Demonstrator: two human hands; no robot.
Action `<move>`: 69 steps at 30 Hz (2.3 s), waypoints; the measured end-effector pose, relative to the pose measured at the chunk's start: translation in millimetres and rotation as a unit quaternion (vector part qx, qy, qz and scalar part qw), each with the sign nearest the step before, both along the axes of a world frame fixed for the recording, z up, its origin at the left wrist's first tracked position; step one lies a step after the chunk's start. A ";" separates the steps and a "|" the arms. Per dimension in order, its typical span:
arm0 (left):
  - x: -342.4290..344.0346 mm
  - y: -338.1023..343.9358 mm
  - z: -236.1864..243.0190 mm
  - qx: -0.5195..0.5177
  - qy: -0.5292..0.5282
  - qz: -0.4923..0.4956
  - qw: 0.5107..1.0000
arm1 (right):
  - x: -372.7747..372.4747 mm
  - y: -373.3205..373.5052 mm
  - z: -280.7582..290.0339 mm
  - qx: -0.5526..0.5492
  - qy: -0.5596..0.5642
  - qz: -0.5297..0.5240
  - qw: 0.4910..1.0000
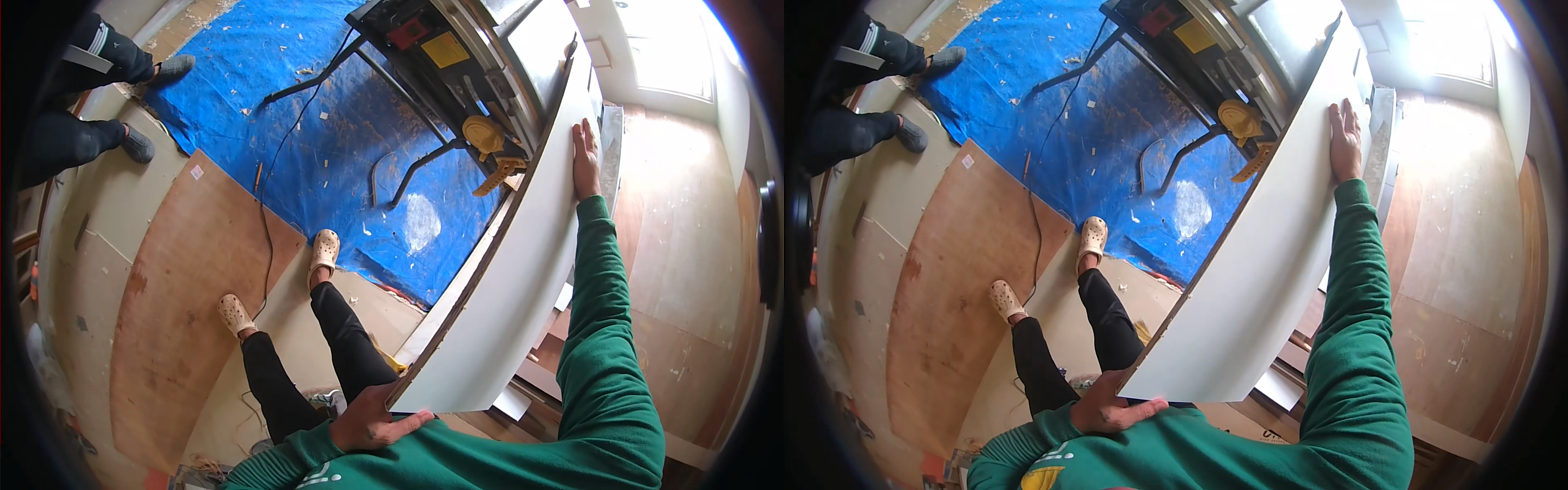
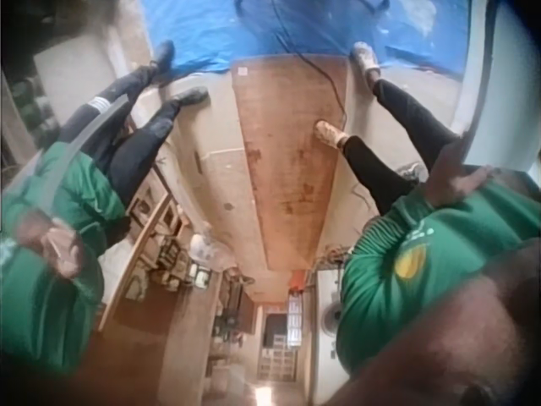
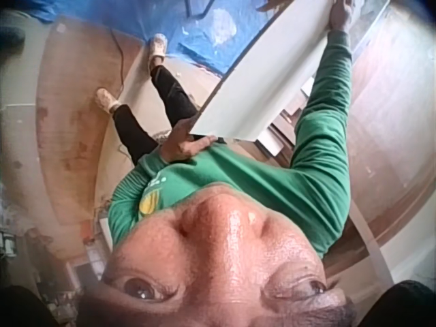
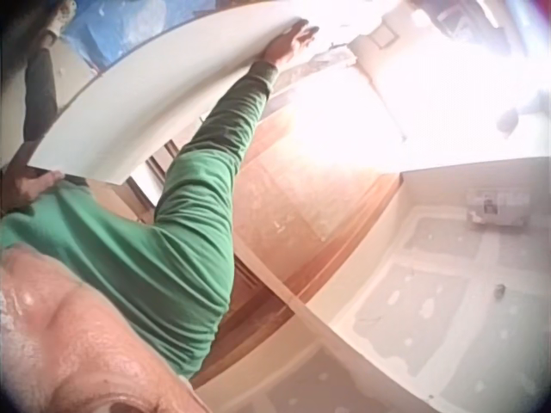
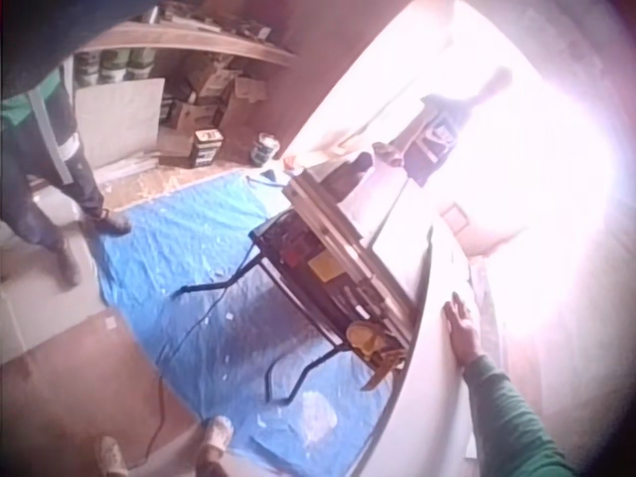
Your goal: The person positions a wooden board against a table saw guide, pushes the board through the rotating blade to cut it, and then removes the cut piece.
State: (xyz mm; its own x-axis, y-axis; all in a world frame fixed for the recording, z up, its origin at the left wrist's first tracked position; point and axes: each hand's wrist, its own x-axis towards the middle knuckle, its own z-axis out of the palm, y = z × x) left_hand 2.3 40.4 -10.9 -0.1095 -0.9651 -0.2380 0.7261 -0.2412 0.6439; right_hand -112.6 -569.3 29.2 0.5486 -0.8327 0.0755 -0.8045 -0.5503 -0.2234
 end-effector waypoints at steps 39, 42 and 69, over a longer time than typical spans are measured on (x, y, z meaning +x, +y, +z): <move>12.8 -34.9 16.5 0.061 0.062 0.113 0.990 | -5.2 -49.7 -24.4 -0.033 0.018 0.019 0.999; 17.7 -40.9 14.7 0.041 0.016 0.128 0.991 | -3.3 -55.8 -33.7 -0.071 0.059 0.064 0.994; 26.9 -0.5 41.0 0.069 -0.110 0.066 0.989 | 26.0 51.5 22.1 -0.025 0.080 -0.175 0.981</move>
State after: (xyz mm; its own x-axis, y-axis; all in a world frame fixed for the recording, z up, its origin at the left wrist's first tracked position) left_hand 29.2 39.9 30.1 0.0845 -0.9239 -0.3733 0.6039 -0.2505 0.7567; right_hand -86.6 -517.7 51.3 0.2372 -0.9697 0.0579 -0.9688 -0.2406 -0.0592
